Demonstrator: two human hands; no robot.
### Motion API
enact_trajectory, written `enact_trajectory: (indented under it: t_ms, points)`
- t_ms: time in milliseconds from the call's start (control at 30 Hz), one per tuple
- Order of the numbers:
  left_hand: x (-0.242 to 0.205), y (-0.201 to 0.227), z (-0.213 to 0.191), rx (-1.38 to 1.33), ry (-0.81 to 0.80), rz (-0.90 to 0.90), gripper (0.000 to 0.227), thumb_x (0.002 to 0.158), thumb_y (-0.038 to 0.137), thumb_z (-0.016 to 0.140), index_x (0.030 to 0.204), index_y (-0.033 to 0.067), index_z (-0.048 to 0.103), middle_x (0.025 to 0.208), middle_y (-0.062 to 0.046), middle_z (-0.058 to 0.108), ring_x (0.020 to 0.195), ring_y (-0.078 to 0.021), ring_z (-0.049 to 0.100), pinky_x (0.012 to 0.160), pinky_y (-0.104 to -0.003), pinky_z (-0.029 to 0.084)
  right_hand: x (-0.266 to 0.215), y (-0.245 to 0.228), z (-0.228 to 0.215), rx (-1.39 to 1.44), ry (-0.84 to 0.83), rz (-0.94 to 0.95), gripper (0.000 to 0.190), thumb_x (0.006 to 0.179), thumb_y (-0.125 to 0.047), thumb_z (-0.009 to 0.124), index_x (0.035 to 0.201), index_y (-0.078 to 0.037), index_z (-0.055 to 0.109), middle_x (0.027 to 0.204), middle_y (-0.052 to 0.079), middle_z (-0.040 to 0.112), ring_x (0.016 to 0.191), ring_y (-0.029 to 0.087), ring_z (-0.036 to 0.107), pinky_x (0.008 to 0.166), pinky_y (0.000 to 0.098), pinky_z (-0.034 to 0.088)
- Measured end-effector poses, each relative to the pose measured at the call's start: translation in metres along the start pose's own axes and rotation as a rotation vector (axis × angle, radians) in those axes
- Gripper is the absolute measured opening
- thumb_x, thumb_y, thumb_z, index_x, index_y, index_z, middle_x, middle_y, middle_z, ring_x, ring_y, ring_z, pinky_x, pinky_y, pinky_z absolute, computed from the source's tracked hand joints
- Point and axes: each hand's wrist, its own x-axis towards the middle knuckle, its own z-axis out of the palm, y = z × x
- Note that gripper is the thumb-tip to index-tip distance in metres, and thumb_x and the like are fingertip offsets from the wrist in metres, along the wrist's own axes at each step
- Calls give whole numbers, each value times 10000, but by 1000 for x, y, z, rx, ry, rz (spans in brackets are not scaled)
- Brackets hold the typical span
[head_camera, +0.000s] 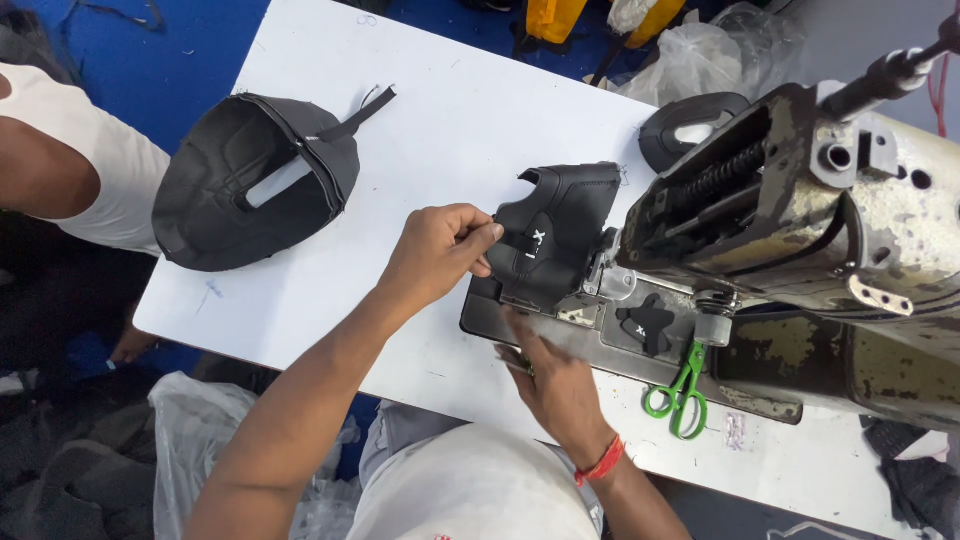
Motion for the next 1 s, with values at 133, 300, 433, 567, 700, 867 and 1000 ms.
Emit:
enact_trajectory:
  t_ms: [133,300,433,567,700,867,1000]
  points:
    - [0,0,-1,18,1,18,254,954,235,683,943,-13,739,725,-69,750,618,-114,749,571,-231,586,-6,-8,-5,37,42,0,614,897,-199,767,1463,-172,531,847,143,729,630,318,704,540,420,534]
    - [-4,5,-1,-19,-12,5,250,953,232,686,940,-13,736,719,-70,737,608,-118,732,562,-239,588,33,-23,-25,-39,132,-95,744,872,-148,742,1554,-145,443,797,126,686,609,310,668,546,429,513]
    - [-4,2,-8,-113,-57,-15,228,958,205,668,962,-12,736,759,-62,747,644,-101,749,607,-229,616,50,-27,-25,-96,129,-39,708,913,-178,758,1550,-203,448,746,114,675,558,299,647,492,432,487]
    - [-2,-14,-13,-358,-131,-48,197,953,133,653,1008,-39,732,811,-73,738,687,-105,744,673,-234,643,50,-26,-21,-120,156,-45,677,933,-205,747,1546,-226,461,734,99,671,551,280,647,482,425,484]
    - [-4,-6,-14,-308,-125,-58,180,929,107,678,990,-56,723,785,-80,731,676,-108,734,665,-238,643,50,-27,-19,-151,155,-21,657,938,-235,755,1531,-241,473,716,97,662,524,276,638,464,427,477]
    - [-6,7,-12,-162,-77,-111,174,901,140,697,963,-21,722,751,-55,744,651,-94,745,613,-217,592,49,-24,-19,-163,116,-19,676,931,-233,739,1546,-235,457,710,95,650,522,283,631,476,441,482]
    - [-3,2,-4,-58,-30,-13,160,862,127,709,904,-27,699,726,-56,735,632,-100,730,586,-218,572,40,-29,-20,-159,103,-29,624,929,-223,736,1511,-231,512,716,106,650,524,293,632,484,441,491]
